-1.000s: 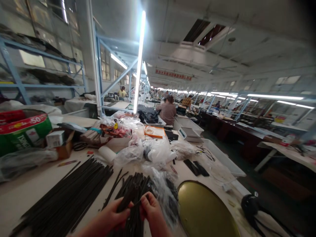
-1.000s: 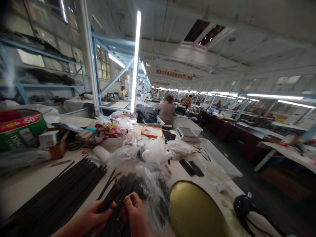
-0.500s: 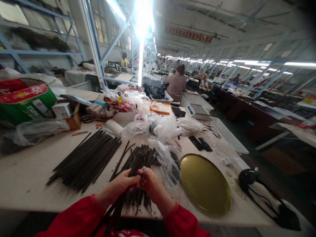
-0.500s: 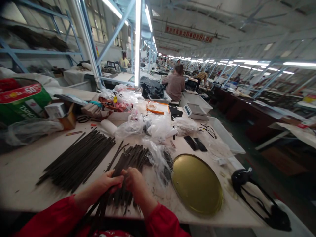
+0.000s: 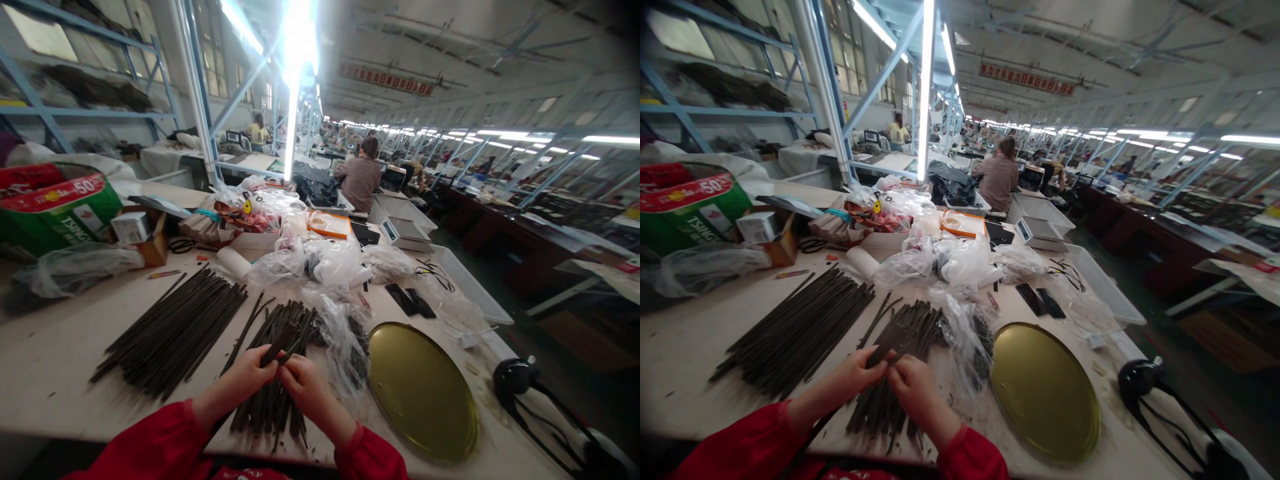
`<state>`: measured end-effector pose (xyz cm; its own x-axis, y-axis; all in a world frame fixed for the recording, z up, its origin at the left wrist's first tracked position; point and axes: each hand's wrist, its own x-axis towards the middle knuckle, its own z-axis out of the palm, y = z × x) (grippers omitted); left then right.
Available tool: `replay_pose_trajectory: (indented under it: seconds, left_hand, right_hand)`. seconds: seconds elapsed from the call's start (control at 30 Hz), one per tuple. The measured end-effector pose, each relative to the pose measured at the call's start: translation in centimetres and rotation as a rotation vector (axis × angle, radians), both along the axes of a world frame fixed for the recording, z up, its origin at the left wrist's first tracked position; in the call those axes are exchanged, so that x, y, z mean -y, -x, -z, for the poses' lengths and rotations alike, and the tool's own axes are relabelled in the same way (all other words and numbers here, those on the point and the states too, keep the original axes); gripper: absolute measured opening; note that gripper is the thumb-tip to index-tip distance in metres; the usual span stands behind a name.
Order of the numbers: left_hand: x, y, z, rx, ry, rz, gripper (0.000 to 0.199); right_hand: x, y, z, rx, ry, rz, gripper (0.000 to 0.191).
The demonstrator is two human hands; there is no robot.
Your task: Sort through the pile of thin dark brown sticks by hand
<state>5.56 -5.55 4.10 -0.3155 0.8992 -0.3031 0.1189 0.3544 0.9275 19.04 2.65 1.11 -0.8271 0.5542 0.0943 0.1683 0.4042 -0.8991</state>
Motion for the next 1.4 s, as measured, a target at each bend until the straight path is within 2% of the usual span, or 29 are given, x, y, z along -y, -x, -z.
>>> replay_pose_trajectory:
  seconds: [0.1, 0.2, 0.27, 0.37, 0.57, 0.67, 0.8, 0.87, 0.97, 1.03, 1.13, 1.23, 1.33, 1.4]
  left_hand:
    - [-0.1, 1.1, 1.5, -0.073, 0.032, 0.057, 0.036]
    - [-0.1, 1.9, 3.2, -0.101, 0.059, 0.08, 0.034]
    - [-0.2, 2.5, 4.1, -0.118, 0.066, 0.121, 0.031]
    - [-0.5, 3.3, 4.8, -0.094, 0.076, 0.171, 0.027]
    - [-1.4, 4.9, 5.8, -0.101, 0.119, 0.145, 0.027]
    - [-2.4, 5.9, 6.5, -0.097, 0.142, 0.144, 0.027]
    - [-5.1, 8.0, 6.6, -0.089, 0.12, 0.1, 0.031]
    - [-6.7, 9.0, 6.2, -0.059, 0.126, 0.071, 0.035]
    - [-8.3, 9.4, 5.3, 0.013, 0.183, 0.073, 0.04]
    - [-8.8, 9.1, 5.1, 0.034, 0.184, 0.075, 0.041]
    - [-8.8, 8.4, 5.7, 0.018, 0.151, 0.039, 0.038]
    - [-8.6, 8.1, 6.6, -0.033, 0.142, -0.003, 0.033]
    - [-8.4, 8.4, 6.7, -0.064, 0.123, -0.033, 0.028]
    - [-8.5, 8.8, 6.4, -0.06, 0.131, -0.064, 0.03]
  right_hand:
    - [-1.2, 0.4, 0.5, 0.203, -0.17, 0.126, 0.017]
    - [-2.3, 0.9, 1.3, 0.229, -0.29, 0.012, 0.012]
    - [-2.7, 1.5, 1.8, 0.207, -0.304, -0.107, 0.01]
    - [-2.9, 2.4, 2.4, 0.182, -0.288, -0.2, 0.008]
    - [-3.3, 4.8, 4.2, 0.2, -0.246, -0.172, 0.013]
    - [-4.2, 6.0, 5.2, 0.224, -0.281, -0.157, 0.018]
    - [-6.3, 7.2, 4.9, 0.348, -0.322, -0.03, 0.015]
    - [-7.4, 7.7, 4.4, 0.339, -0.286, 0.053, 0.021]
    - [-8.6, 8.5, 4.1, 0.268, -0.191, 0.135, 0.016]
    - [-8.9, 8.9, 4.4, 0.26, -0.146, 0.16, 0.011]
    - [-8.7, 9.4, 5.3, 0.269, -0.122, 0.153, 0.006]
    - [-8.5, 9.8, 6.1, 0.334, -0.209, 0.166, 0.005]
    - [-9.3, 9.6, 6.5, 0.434, -0.322, 0.274, 0.011]
    - [-10.0, 9.2, 6.4, 0.476, -0.323, 0.36, 0.014]
